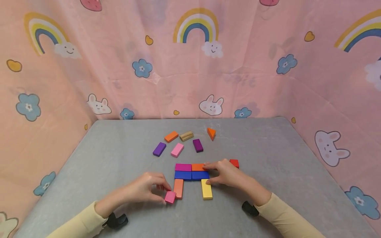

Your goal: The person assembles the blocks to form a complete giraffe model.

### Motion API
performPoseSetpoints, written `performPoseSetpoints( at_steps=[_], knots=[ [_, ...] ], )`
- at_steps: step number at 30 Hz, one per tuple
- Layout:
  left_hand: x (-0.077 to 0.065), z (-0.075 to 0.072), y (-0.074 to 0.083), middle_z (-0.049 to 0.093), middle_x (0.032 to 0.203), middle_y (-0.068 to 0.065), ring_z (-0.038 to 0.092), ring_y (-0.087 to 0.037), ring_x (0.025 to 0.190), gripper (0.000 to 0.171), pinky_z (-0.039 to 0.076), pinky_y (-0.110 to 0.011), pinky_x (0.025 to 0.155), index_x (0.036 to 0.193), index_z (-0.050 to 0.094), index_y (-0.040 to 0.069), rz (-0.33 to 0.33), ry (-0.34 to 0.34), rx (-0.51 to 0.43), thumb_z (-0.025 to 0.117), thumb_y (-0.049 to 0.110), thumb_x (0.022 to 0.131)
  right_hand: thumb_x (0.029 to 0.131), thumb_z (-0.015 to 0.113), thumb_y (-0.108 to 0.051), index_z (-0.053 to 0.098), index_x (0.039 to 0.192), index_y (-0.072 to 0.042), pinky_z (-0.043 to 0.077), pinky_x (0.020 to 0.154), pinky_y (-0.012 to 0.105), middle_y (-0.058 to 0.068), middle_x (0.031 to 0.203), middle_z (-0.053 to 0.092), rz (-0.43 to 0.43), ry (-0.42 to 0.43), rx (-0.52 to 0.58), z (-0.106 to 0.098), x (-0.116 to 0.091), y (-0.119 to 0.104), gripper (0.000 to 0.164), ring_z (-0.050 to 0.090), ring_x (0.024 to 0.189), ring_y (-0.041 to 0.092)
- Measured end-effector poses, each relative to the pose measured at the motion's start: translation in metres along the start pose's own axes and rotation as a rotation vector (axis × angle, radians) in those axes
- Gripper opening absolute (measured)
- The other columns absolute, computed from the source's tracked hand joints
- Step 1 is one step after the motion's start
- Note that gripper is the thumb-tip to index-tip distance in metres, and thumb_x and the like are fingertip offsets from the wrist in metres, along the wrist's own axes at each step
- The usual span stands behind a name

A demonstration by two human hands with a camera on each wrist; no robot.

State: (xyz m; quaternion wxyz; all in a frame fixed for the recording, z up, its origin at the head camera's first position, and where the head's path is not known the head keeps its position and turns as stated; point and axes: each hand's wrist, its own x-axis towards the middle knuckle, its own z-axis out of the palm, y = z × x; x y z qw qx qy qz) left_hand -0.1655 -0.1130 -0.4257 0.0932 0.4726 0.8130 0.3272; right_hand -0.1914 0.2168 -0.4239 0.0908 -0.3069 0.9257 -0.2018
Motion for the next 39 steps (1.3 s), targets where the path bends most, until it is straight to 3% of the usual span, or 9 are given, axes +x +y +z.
performPoseSetpoints(
  at_steps=[7, 14, 20, 33, 39],
  knots=[
    [0.006, 0.007, 0.002, 0.065, 0.094, 0.006, 0.058, -0.003, 0.082, 0.030, 0.050, -0.013, 0.072, 0.101, 0.069, 0.017, 0.077, -0.057, 0.017, 0.079, 0.031, 0.076, 0.079, 0.075, -0.040, 0.062, 0.127, -0.010, 0.051, 0.091, 0.041, 0.008, 0.127, 0.062, -0.013, 0.003, 0.006, 0.000, -0.001, 0.000, 0.058, 0.059, 0.117, 0.027],
    [0.011, 0.010, 0.004, 0.064, 0.093, 0.005, 0.058, -0.004, 0.080, 0.030, 0.050, -0.013, 0.070, 0.100, 0.067, 0.016, 0.103, -0.072, 0.002, 0.079, 0.030, 0.077, 0.079, 0.075, -0.039, 0.062, 0.127, -0.010, 0.051, 0.091, 0.041, 0.008, 0.127, 0.063, -0.005, -0.002, 0.004, -0.001, 0.000, -0.001, 0.058, 0.059, 0.117, 0.027],
    [0.013, 0.013, 0.005, 0.062, 0.093, 0.006, 0.058, -0.003, 0.082, 0.031, 0.049, -0.010, 0.071, 0.099, 0.067, 0.015, 0.119, -0.077, 0.048, 0.080, 0.031, 0.076, 0.079, 0.075, -0.038, 0.062, 0.127, -0.010, 0.051, 0.091, 0.041, 0.008, 0.127, 0.062, -0.004, -0.009, -0.002, -0.002, 0.000, -0.002, 0.057, 0.059, 0.117, 0.027],
    [0.013, 0.016, 0.004, 0.056, 0.086, 0.007, 0.049, -0.001, 0.077, 0.036, 0.038, -0.003, 0.064, 0.089, 0.062, 0.015, 0.111, -0.083, 0.190, 0.083, 0.037, 0.071, 0.079, 0.075, -0.036, 0.062, 0.126, -0.009, 0.051, 0.091, 0.042, 0.009, 0.128, 0.062, -0.032, 0.001, 0.006, -0.001, 0.000, -0.003, 0.056, 0.058, 0.118, 0.027],
    [0.012, 0.016, 0.001, 0.054, 0.081, 0.007, 0.048, -0.001, 0.072, 0.037, 0.037, -0.005, 0.060, 0.086, 0.061, 0.016, 0.070, -0.094, 0.161, 0.082, 0.041, 0.071, 0.079, 0.075, -0.038, 0.062, 0.127, -0.010, 0.050, 0.092, 0.042, 0.009, 0.127, 0.062, -0.016, 0.002, 0.001, -0.001, 0.000, -0.002, 0.057, 0.058, 0.118, 0.028]
  ],
)
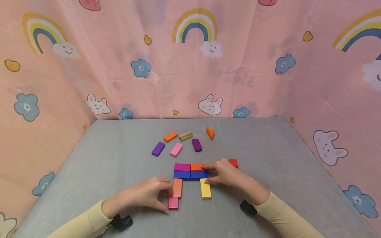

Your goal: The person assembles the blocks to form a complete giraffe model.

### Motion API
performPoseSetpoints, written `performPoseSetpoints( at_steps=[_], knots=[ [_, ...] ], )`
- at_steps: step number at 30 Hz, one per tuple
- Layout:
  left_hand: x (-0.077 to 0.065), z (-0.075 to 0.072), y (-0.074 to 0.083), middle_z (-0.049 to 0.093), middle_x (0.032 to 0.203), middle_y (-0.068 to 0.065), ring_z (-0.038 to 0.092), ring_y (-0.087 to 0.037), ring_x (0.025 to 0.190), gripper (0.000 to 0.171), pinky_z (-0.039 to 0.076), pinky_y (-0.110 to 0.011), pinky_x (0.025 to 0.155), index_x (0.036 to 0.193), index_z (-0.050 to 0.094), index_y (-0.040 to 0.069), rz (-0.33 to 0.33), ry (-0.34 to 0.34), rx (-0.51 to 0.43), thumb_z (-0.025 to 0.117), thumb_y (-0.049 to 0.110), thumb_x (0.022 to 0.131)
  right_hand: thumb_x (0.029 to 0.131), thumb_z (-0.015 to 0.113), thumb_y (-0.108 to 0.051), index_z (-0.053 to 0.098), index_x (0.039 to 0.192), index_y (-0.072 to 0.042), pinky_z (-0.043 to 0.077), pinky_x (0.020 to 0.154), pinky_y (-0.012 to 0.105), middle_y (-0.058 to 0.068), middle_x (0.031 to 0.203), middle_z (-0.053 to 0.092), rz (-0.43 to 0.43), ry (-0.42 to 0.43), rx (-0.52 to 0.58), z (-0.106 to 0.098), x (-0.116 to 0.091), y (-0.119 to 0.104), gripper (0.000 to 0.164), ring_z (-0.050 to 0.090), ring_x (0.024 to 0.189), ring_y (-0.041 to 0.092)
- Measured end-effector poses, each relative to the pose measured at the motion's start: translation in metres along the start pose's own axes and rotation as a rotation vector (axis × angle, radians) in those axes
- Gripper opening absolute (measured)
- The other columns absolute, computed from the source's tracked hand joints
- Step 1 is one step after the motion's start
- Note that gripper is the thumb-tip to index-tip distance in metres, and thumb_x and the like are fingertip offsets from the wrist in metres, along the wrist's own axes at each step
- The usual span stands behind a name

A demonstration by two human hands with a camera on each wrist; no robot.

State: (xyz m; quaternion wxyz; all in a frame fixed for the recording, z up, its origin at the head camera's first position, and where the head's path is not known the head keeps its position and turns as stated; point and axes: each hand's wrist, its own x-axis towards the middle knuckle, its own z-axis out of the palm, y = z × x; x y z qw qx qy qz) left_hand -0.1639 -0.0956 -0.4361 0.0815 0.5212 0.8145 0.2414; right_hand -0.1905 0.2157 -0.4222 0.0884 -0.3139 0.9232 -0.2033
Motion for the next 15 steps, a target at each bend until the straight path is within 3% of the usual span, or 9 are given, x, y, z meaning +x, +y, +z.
performPoseSetpoints(
  at_steps=[8, 15],
  knots=[
    [0.0006, 0.0011, -0.0053, 0.055, 0.073, 0.005, 0.049, -0.001, 0.067, 0.033, 0.040, -0.006, 0.058, 0.082, 0.061, 0.014, -0.004, 0.007, -0.088, 0.081, 0.039, 0.072, 0.079, 0.075, -0.038, 0.062, 0.127, -0.009, 0.050, 0.092, 0.043, 0.010, 0.128, 0.062, -0.005, -0.007, 0.003, -0.0004, 0.0004, 0.0005, 0.057, 0.058, 0.119, 0.027],
    [0.0020, 0.0013, -0.0062, 0.055, 0.072, 0.005, 0.049, -0.001, 0.066, 0.033, 0.039, -0.006, 0.057, 0.080, 0.061, 0.015, -0.020, 0.006, -0.075, 0.081, 0.040, 0.072, 0.079, 0.075, -0.038, 0.062, 0.127, -0.010, 0.050, 0.093, 0.042, 0.009, 0.128, 0.061, -0.003, -0.009, 0.004, -0.0003, 0.0006, 0.0010, 0.057, 0.057, 0.120, 0.026]
  ],
)
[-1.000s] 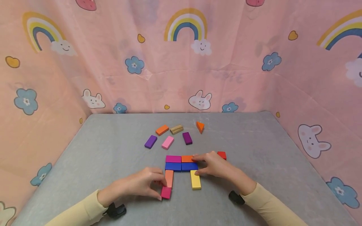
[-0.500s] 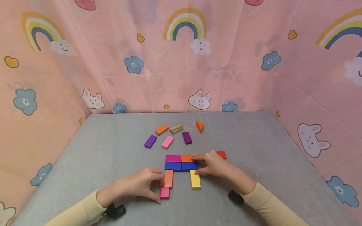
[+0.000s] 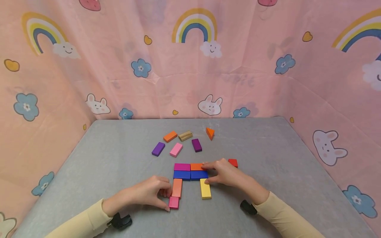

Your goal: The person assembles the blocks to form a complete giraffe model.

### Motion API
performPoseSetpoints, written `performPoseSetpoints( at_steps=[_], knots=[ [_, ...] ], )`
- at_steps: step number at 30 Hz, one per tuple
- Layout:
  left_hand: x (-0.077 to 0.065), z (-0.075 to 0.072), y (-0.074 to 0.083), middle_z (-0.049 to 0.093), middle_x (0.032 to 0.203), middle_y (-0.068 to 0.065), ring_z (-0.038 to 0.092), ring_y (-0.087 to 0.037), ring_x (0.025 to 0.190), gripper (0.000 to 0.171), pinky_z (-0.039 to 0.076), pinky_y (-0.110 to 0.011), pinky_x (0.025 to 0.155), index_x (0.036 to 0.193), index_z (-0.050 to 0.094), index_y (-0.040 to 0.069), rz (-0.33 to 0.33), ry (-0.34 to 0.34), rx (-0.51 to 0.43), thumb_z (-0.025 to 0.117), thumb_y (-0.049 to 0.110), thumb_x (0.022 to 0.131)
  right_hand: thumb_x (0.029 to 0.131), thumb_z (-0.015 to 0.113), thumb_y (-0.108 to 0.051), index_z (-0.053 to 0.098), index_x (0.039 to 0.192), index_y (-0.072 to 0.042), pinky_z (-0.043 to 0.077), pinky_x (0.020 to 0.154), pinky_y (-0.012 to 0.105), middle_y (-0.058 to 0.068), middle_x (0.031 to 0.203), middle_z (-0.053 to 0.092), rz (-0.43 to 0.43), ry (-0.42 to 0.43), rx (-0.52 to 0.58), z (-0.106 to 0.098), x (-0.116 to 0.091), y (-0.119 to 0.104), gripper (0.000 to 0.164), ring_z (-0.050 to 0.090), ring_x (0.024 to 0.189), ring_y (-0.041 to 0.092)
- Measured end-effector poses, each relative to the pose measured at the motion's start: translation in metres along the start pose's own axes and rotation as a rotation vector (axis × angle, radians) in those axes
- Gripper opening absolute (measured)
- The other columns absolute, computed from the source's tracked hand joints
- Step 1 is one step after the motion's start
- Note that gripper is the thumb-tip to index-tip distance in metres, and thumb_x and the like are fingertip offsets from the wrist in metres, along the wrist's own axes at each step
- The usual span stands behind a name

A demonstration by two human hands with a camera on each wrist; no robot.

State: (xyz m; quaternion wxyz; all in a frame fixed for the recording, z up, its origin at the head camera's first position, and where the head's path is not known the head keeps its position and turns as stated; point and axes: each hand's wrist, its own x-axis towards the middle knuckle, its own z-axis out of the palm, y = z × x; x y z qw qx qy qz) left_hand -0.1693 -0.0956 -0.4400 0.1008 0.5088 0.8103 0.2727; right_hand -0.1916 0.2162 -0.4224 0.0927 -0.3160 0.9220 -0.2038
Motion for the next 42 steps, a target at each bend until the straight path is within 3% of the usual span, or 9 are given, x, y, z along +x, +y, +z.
performPoseSetpoints(
  at_steps=[23, 27, 32, 36, 42],
  knots=[
    [0.004, 0.001, 0.002, 0.054, 0.070, 0.007, 0.048, 0.001, 0.064, 0.031, 0.040, -0.006, 0.056, 0.079, 0.062, 0.015, -0.004, -0.025, 0.008, 0.079, 0.041, 0.074, 0.080, 0.074, -0.037, 0.062, 0.127, -0.010, 0.050, 0.093, 0.043, 0.009, 0.129, 0.061, 0.007, -0.004, -0.004, 0.000, -0.001, 0.001, 0.056, 0.058, 0.119, 0.026],
    [0.003, -0.006, 0.000, 0.054, 0.071, 0.005, 0.048, -0.001, 0.066, 0.032, 0.040, -0.008, 0.057, 0.080, 0.062, 0.014, -0.001, 0.037, 0.026, 0.080, 0.039, 0.073, 0.080, 0.074, -0.037, 0.062, 0.127, -0.010, 0.050, 0.093, 0.043, 0.010, 0.128, 0.061, 0.002, -0.005, 0.006, -0.001, -0.001, 0.000, 0.056, 0.058, 0.119, 0.027],
    [0.009, -0.017, -0.009, 0.060, 0.097, 0.003, 0.055, -0.007, 0.091, 0.038, 0.049, -0.017, 0.077, 0.099, 0.067, 0.013, -0.062, 0.156, 0.141, 0.081, 0.036, 0.073, 0.080, 0.075, -0.037, 0.062, 0.126, -0.009, 0.050, 0.092, 0.043, 0.010, 0.127, 0.062, -0.001, 0.001, -0.006, -0.001, -0.001, 0.001, 0.055, 0.059, 0.118, 0.027],
    [0.016, -0.021, -0.015, 0.057, 0.126, 0.002, 0.051, -0.012, 0.117, 0.053, 0.047, -0.028, 0.098, 0.121, 0.064, 0.016, -0.138, 0.104, 0.170, 0.078, 0.040, 0.075, 0.080, 0.075, -0.037, 0.062, 0.126, -0.010, 0.050, 0.092, 0.043, 0.010, 0.127, 0.062, 0.003, -0.003, -0.007, -0.001, -0.001, 0.001, 0.055, 0.059, 0.118, 0.027],
    [0.022, -0.019, -0.021, 0.046, 0.145, 0.001, 0.042, -0.017, 0.133, 0.065, 0.040, -0.037, 0.107, 0.133, 0.057, 0.018, -0.162, 0.016, 0.183, 0.073, 0.049, 0.078, 0.080, 0.074, -0.039, 0.062, 0.127, -0.009, 0.050, 0.093, 0.044, 0.010, 0.127, 0.062, 0.016, -0.014, 0.010, -0.002, 0.000, 0.000, 0.057, 0.058, 0.119, 0.028]
  ],
)
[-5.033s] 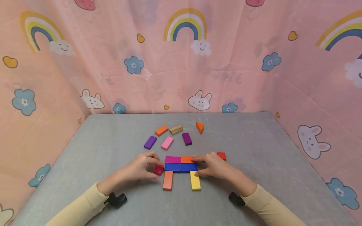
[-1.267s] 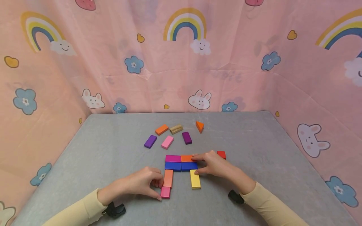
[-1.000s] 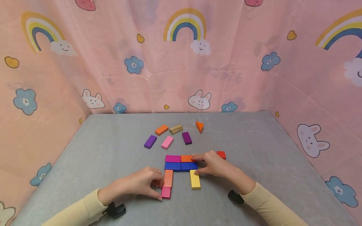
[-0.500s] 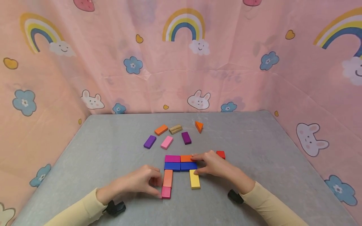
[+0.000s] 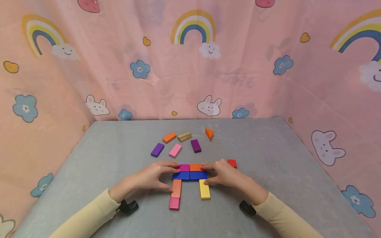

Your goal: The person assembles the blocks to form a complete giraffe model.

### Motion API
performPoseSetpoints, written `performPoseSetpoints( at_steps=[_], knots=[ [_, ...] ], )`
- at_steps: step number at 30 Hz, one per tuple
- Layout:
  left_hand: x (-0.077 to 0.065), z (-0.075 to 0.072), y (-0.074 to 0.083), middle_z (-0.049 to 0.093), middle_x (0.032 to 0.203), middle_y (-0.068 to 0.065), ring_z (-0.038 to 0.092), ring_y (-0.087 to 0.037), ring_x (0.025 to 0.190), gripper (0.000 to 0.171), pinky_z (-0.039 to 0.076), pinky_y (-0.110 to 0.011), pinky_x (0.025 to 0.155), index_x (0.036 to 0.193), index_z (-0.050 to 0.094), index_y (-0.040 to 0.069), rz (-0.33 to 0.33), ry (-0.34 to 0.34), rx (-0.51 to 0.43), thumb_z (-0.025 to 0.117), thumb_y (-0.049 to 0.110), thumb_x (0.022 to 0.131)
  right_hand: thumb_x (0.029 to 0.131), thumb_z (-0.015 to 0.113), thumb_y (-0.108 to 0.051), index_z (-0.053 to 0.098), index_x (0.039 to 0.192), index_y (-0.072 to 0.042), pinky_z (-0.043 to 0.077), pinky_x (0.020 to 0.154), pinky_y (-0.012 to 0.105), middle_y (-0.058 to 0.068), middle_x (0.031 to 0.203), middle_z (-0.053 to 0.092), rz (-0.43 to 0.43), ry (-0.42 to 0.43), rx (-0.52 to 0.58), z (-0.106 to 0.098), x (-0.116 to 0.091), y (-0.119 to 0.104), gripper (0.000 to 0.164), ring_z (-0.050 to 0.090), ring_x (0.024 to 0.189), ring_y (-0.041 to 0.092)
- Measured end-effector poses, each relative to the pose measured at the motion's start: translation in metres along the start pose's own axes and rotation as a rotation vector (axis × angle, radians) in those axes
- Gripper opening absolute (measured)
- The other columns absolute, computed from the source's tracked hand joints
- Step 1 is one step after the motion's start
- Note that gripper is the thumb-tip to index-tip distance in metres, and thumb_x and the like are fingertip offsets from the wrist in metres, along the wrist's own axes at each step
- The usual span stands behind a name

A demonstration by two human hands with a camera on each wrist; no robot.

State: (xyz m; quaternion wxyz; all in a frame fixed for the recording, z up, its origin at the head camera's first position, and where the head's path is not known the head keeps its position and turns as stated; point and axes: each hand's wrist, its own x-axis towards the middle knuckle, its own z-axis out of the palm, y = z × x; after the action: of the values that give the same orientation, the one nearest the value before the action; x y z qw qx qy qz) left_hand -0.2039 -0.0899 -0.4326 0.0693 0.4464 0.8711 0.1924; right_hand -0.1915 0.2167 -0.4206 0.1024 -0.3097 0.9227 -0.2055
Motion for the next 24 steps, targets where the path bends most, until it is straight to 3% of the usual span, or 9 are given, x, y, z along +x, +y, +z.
performPoseSetpoints(
  at_steps=[8, 24],
  knots=[
    [0.001, 0.002, 0.002, 0.042, 0.148, 0.006, 0.039, -0.016, 0.136, 0.065, 0.039, -0.038, 0.108, 0.136, 0.054, 0.022, -0.049, -0.059, -0.016, 0.066, 0.055, 0.082, 0.080, 0.074, -0.038, 0.062, 0.127, -0.008, 0.050, 0.093, 0.044, 0.011, 0.127, 0.062, -0.011, 0.011, 0.005, 0.001, 0.000, 0.000, 0.056, 0.058, 0.119, 0.028],
    [-0.001, 0.001, 0.013, 0.038, 0.151, 0.001, 0.037, -0.018, 0.137, 0.069, 0.038, -0.037, 0.108, 0.139, 0.050, 0.017, -0.056, -0.079, 0.013, 0.064, 0.054, 0.083, 0.080, 0.074, -0.038, 0.062, 0.127, -0.009, 0.049, 0.093, 0.045, 0.011, 0.128, 0.061, -0.019, 0.017, -0.012, 0.001, 0.000, 0.000, 0.057, 0.058, 0.119, 0.028]
  ],
)
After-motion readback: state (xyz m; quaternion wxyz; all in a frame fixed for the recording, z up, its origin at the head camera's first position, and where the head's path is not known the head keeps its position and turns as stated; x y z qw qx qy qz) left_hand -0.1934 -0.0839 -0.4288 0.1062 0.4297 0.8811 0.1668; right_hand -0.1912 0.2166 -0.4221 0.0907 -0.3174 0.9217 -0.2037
